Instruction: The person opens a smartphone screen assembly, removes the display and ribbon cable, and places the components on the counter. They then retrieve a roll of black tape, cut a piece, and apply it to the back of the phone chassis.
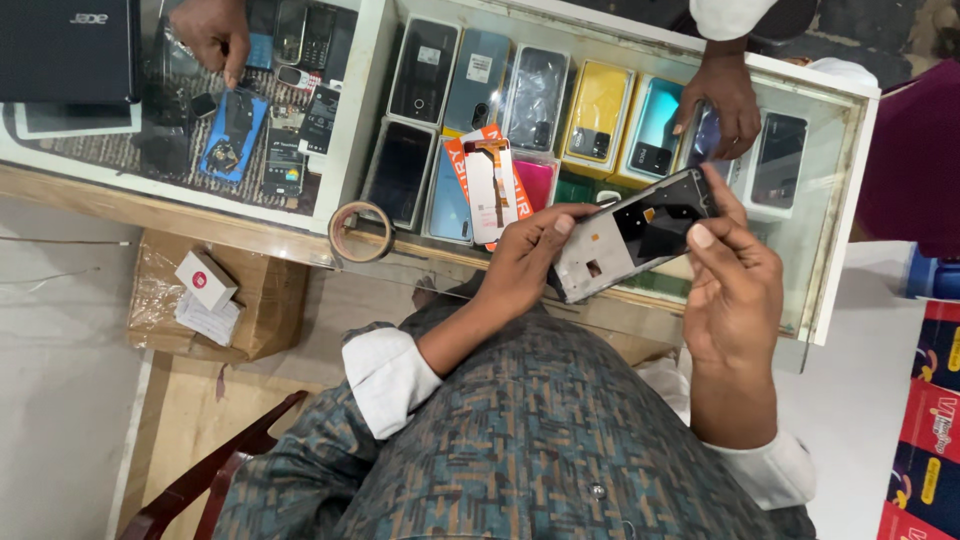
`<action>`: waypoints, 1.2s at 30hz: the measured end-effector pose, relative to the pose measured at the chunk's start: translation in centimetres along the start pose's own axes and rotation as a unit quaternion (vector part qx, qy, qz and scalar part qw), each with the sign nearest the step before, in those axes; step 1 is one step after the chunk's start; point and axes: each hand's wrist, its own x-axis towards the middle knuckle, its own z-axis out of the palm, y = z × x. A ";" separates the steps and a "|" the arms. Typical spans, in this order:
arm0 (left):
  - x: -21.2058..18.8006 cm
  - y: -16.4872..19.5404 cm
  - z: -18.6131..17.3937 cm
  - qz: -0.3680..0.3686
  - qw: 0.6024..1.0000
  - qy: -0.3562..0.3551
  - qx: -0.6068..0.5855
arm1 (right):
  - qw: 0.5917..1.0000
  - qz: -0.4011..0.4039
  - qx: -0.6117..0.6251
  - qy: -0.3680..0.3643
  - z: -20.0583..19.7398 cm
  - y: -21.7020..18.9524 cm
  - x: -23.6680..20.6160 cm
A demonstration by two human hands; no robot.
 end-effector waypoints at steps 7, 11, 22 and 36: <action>0.0 1.0 -0.7 -0.214 0.940 -0.017 -0.264 | 0.985 0.164 0.049 0.013 -0.7 0.9 1.3; -0.1 1.1 -1.0 -0.215 0.919 0.032 -0.330 | 0.976 0.200 0.086 -0.005 -1.1 1.7 1.6; -1.1 1.3 -2.3 -0.136 0.928 0.028 -0.346 | 0.991 -0.028 -0.116 0.054 -0.3 1.6 0.9; -1.5 2.8 -1.4 -0.089 0.945 -0.075 -0.306 | 0.968 0.028 -0.171 -0.182 3.2 -0.7 -2.4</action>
